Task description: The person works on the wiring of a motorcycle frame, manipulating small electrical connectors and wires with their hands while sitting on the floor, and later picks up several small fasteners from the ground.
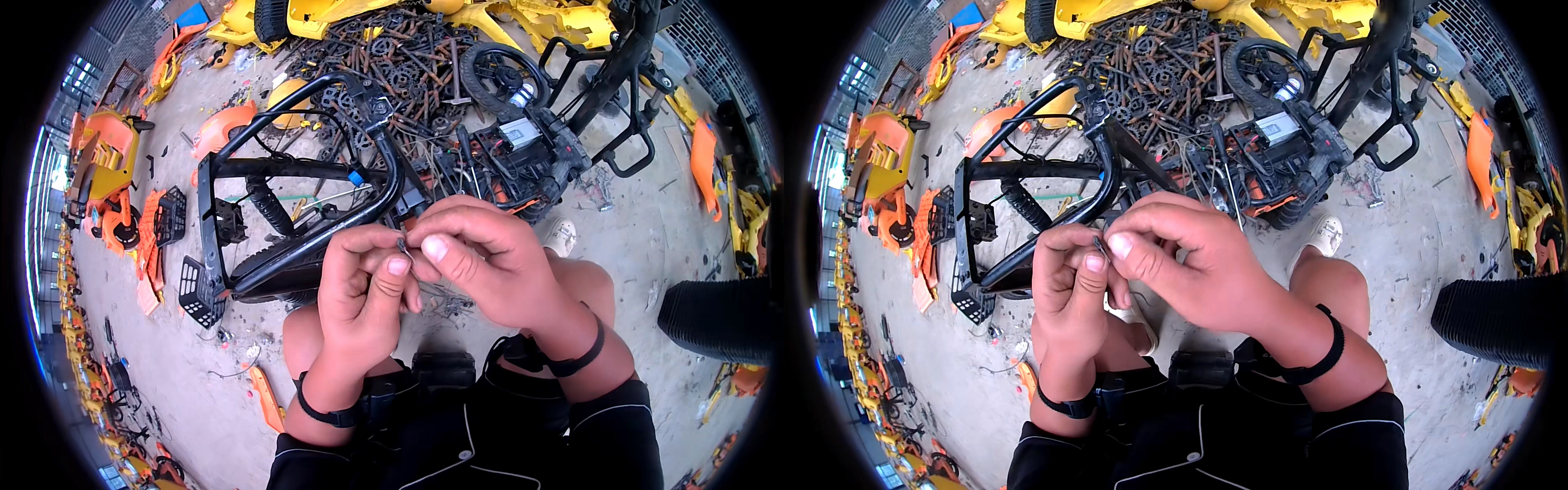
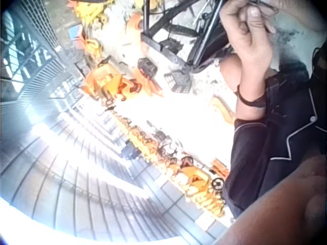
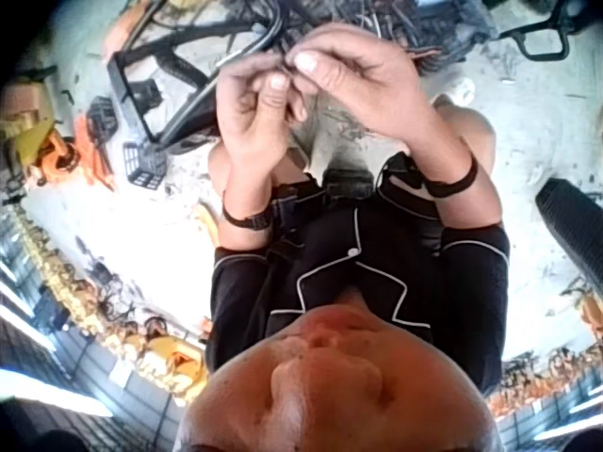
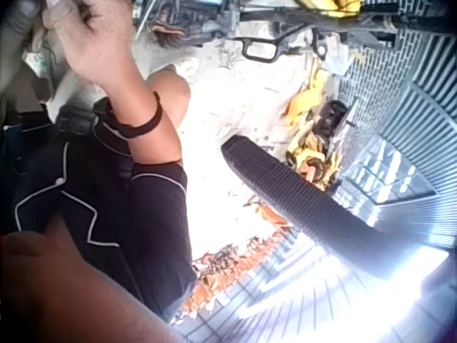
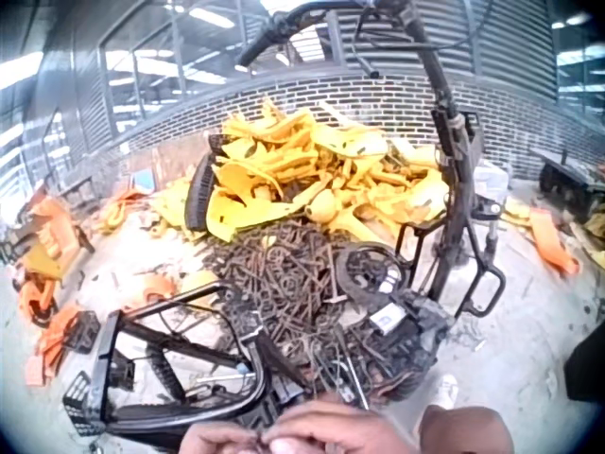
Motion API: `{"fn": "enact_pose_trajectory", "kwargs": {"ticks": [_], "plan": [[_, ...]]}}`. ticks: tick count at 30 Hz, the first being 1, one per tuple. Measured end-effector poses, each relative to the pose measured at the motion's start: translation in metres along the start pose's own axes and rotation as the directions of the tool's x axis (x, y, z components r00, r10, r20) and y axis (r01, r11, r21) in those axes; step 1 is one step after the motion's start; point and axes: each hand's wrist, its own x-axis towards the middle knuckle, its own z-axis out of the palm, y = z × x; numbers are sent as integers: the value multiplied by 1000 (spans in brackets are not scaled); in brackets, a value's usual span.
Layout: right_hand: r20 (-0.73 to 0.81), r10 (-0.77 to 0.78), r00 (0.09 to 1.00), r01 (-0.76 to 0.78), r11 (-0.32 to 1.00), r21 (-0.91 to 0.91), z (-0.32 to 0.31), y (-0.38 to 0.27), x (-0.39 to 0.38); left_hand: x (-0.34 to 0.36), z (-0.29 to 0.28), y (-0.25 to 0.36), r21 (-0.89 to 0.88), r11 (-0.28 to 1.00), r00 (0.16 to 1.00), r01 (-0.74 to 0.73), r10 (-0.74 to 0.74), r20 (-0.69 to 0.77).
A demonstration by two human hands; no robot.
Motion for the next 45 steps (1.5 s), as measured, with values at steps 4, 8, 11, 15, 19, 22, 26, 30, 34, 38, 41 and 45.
{"fn": "enact_pose_trajectory", "kwargs": {"ticks": [4,8,11,15,19,22,26,30,34,38,41,45], "plan": [[22,114,993,-115,990,77,-6,-6,0,-2,1,-1,222,964,990,-144,140,33],[67,115,991,-111,992,-61,-13,-16,0,-4,-1,0,537,803,963,-259,255,83],[7,75,997,-74,992,-103,-11,-12,-3,-3,-1,-4,677,648,929,-348,333,159],[44,117,992,-111,986,-126,-18,-13,-7,4,3,-9,724,512,868,-462,430,249],[61,256,965,-257,966,13,-22,-14,-7,0,5,-10,627,693,933,-355,308,187],[48,355,934,-358,923,141,-20,-10,-8,-1,8,-14,570,762,951,-307,271,150],[5,326,945,-317,915,249,-18,-6,-9,0,13,-13,469,854,974,-225,206,92],[41,293,955,-289,892,348,-16,-7,-10,1,15,-8,298,945,990,-138,123,68],[40,229,973,-229,912,341,-16,-3,-12,3,16,-1,62,995,990,80,-87,107],[37,160,986,-164,948,274,-15,1,-12,5,8,0,-170,950,953,262,-226,201],[69,131,989,-144,955,260,-17,7,-12,8,6,-3,-362,844,913,395,-315,260],[72,232,970,-243,920,309,-16,7,-11,10,6,3,-480,717,862,506,-432,264]]}}
